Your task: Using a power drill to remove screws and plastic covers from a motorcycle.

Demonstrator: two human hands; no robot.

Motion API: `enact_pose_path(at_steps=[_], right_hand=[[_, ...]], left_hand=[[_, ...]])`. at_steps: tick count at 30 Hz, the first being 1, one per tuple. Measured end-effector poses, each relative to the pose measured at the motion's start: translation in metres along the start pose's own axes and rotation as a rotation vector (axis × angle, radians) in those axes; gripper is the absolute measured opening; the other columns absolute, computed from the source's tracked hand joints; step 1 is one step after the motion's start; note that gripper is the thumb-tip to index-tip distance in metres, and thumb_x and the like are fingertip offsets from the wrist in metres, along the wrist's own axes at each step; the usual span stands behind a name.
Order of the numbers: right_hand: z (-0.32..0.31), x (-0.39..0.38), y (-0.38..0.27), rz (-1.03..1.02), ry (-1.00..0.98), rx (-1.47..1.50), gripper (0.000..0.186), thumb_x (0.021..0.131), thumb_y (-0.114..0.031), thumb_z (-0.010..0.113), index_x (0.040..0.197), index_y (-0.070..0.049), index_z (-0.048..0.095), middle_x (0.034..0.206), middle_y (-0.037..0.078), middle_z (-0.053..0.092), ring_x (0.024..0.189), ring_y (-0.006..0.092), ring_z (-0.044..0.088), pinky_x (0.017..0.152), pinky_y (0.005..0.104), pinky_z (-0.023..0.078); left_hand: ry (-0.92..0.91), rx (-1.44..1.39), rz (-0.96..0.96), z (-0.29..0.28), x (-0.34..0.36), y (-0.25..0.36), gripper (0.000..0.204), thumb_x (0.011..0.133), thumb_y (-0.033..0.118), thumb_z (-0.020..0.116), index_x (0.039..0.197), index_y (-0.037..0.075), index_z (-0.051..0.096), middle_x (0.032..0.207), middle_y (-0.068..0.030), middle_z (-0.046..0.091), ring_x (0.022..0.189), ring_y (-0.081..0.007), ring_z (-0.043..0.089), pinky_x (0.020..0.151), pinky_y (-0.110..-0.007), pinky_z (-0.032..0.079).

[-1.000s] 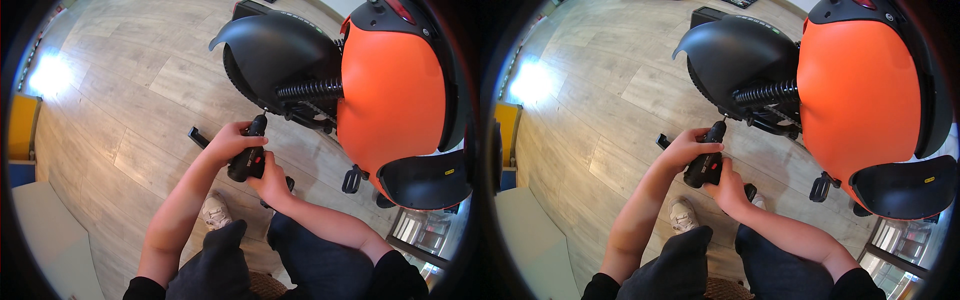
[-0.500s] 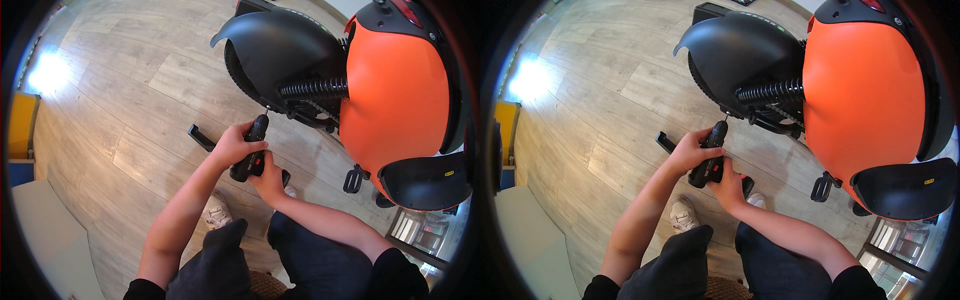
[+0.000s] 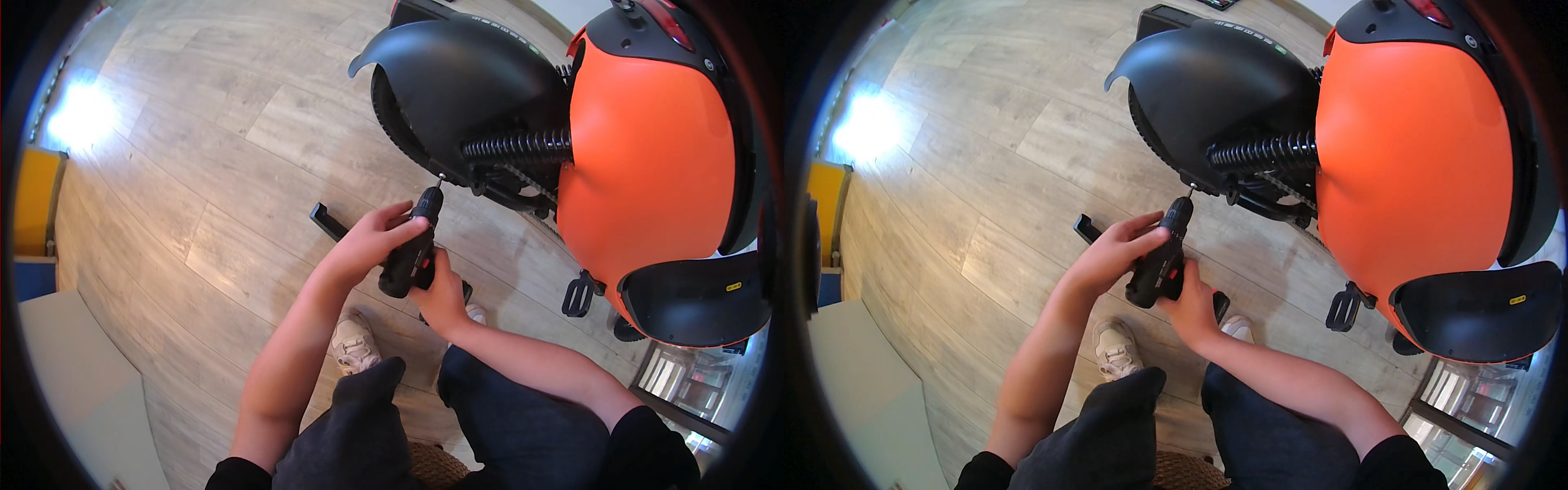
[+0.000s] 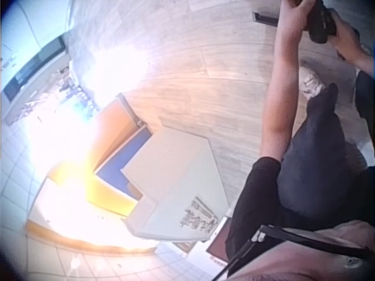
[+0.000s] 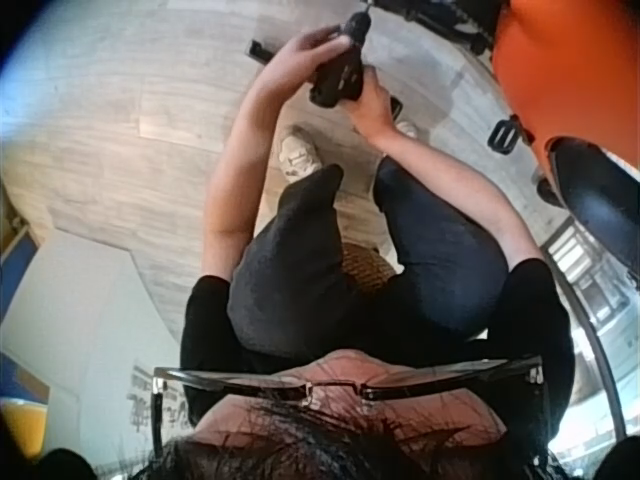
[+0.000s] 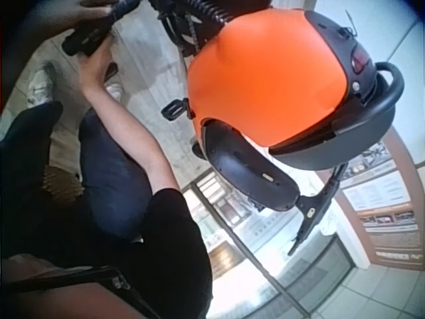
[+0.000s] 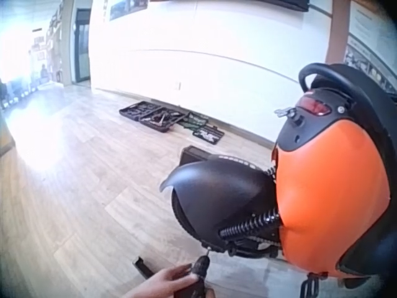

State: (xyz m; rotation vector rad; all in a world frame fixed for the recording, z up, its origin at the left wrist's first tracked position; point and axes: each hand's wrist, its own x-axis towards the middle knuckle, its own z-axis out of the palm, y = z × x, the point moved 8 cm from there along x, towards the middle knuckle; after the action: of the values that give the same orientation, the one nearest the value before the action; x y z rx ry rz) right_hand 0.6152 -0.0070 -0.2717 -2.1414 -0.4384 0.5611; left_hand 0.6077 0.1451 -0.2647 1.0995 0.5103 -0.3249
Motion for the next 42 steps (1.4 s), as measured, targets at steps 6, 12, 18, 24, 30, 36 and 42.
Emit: enact_pose_path(at_steps=[6,12,18,24,30,36,42], right_hand=[[-0.001,-0.001,-0.011,0.008,0.024,0.038,0.052,0.074,-0.004,0.076,0.118,-0.003,0.047,0.09,0.019,0.068,0.085,0.0354,0.071,0.075,0.0408,0.054],[-0.001,0.0,-0.013,-0.035,0.044,0.067,0.043,0.075,-0.004,0.075,0.11,-0.003,0.05,0.083,0.017,0.067,0.076,0.032,0.07,0.069,0.0373,0.053],[-0.006,0.0,-0.016,-0.043,0.038,0.104,0.042,0.075,-0.005,0.074,0.108,-0.003,0.05,0.082,0.018,0.066,0.075,0.0325,0.07,0.069,0.0376,0.053],[-0.009,-0.001,-0.015,-0.075,0.04,0.062,0.042,0.074,-0.004,0.074,0.109,-0.003,0.05,0.081,0.018,0.065,0.075,0.0333,0.07,0.068,0.0391,0.053],[-0.011,0.0,-0.013,-0.07,0.025,0.056,0.042,0.073,-0.003,0.075,0.108,-0.003,0.05,0.084,0.019,0.066,0.078,0.0379,0.069,0.069,0.0395,0.053],[-0.003,-0.002,-0.005,-0.015,-0.028,0.0,0.057,0.075,-0.002,0.078,0.123,-0.002,0.047,0.099,0.022,0.067,0.097,0.0401,0.067,0.081,0.0425,0.052],[-0.004,-0.003,-0.001,-0.017,-0.013,0.058,0.047,0.074,-0.002,0.078,0.111,-0.002,0.048,0.093,0.021,0.067,0.088,0.0375,0.068,0.079,0.039,0.052]], left_hand=[[0.451,-0.52,0.013,-0.052,-0.041,-0.079,0.032,0.101,0.029,0.057,0.124,0.007,0.06,0.114,-0.0037,0.068,0.101,-0.0172,0.065,0.089,-0.035,0.05],[0.485,-0.785,-0.149,-0.024,-0.056,-0.145,0.017,0.1,0.02,0.055,0.112,0.008,0.058,0.096,-0.0016,0.062,0.084,-0.0139,0.059,0.076,-0.033,0.049],[0.505,-0.764,-0.096,-0.018,-0.053,-0.132,0.018,0.098,0.014,0.054,0.115,0.009,0.056,0.097,-0.0016,0.062,0.083,-0.0133,0.059,0.075,-0.032,0.048],[0.502,-0.771,-0.077,-0.019,-0.052,-0.134,0.019,0.097,0.013,0.054,0.116,0.01,0.056,0.103,-0.0033,0.064,0.085,-0.0139,0.06,0.075,-0.032,0.048],[0.545,-0.647,-0.073,-0.038,-0.037,-0.102,0.02,0.098,0.018,0.055,0.115,0.008,0.058,0.108,-0.0051,0.065,0.088,-0.0148,0.061,0.079,-0.032,0.049],[0.295,0.141,0.113,-0.045,0.035,0.004,0.034,0.099,0.034,0.058,0.12,0.007,0.065,0.11,-0.0047,0.07,0.099,-0.015,0.064,0.085,-0.031,0.048],[0.119,0.45,-0.049,-0.008,0.092,0.014,0.039,0.099,0.037,0.057,0.12,0.006,0.068,0.11,-0.0048,0.071,0.099,-0.0157,0.065,0.085,-0.031,0.048]])
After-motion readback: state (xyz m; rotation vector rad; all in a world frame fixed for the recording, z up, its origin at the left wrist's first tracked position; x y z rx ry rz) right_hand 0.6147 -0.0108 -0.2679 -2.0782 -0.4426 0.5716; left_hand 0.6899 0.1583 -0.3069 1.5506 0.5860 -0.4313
